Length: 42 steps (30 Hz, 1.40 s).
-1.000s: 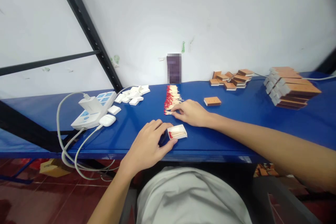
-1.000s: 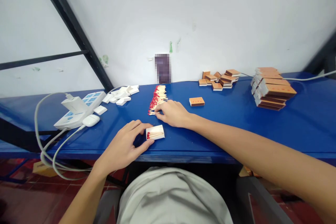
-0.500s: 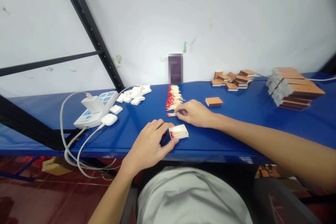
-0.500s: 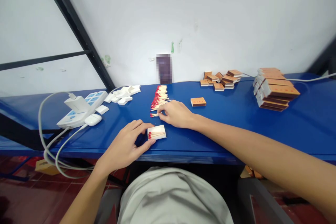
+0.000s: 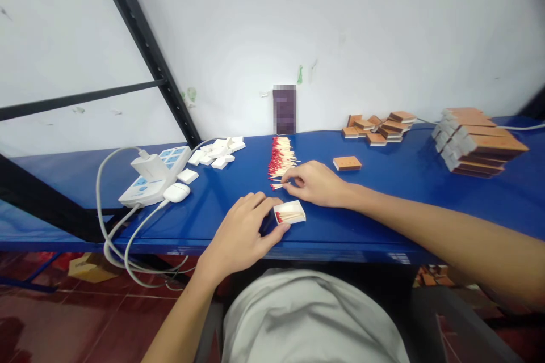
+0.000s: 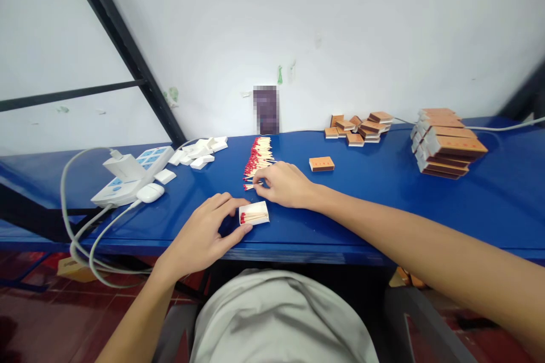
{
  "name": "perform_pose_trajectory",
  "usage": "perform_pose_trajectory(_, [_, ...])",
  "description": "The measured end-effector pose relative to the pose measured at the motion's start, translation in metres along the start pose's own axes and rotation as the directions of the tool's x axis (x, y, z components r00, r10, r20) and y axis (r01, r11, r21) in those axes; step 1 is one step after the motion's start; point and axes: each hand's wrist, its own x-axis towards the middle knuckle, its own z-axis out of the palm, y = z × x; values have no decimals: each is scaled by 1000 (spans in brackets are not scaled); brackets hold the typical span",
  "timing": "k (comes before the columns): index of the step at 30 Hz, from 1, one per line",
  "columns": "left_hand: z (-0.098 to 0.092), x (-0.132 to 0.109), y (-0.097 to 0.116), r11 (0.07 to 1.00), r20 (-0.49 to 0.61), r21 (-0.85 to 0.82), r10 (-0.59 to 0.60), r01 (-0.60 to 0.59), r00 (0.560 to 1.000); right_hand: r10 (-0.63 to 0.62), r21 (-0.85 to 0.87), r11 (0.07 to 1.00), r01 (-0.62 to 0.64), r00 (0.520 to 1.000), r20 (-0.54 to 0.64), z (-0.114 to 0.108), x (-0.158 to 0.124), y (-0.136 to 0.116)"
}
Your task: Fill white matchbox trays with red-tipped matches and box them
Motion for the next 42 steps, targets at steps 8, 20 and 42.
perform_pose_trajectory(8, [0,0,-1,1000,5,4,2,-2,1000,53,-51,997,-52,998,24,1,1,4])
perform_pose_trajectory(20, [1,0,-1,1000,-6,3,12,-12,1000,-30,-12,999,31,999,42,2,-2,0])
perform_pose_trajectory(42, [0,-1,1,1000,33,-7,4,-4,999,-81,-4,997,81,995,51,4,-2,5])
